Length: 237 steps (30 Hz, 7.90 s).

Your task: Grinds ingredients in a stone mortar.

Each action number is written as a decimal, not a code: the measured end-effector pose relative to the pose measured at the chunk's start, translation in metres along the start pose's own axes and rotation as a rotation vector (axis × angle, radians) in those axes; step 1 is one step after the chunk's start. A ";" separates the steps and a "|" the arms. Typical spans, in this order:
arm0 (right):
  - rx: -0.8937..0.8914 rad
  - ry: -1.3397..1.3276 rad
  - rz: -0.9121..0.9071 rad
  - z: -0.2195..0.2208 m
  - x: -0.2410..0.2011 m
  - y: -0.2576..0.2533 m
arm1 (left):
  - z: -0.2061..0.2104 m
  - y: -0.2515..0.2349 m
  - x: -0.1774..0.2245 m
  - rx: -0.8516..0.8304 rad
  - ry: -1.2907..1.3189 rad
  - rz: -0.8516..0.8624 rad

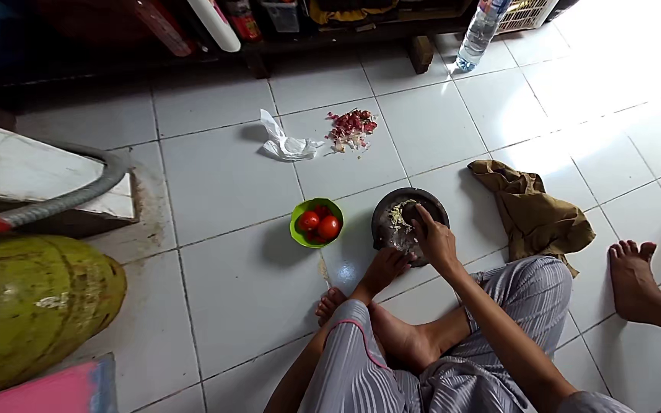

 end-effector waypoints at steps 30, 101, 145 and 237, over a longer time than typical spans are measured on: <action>-0.262 0.088 -0.001 0.024 -0.002 -0.021 | -0.002 0.001 0.002 0.043 -0.024 -0.004; -0.028 0.056 0.087 -0.007 0.060 0.016 | 0.038 -0.048 -0.034 -0.488 0.272 -0.289; -0.185 0.149 0.077 0.014 0.014 -0.013 | 0.017 -0.036 -0.025 -0.203 0.169 -0.176; -0.002 -0.167 0.109 -0.032 0.077 0.002 | -0.004 -0.077 -0.017 -0.346 0.286 -0.274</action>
Point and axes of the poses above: each hand's wrist, its own y-axis away from the middle knuckle, its own z-axis out of the palm, x = y × z, the point moved 9 cm from there along -y, towards the middle knuckle, and after that the axes turned 12 degrees about z, right-handed, at the moved point
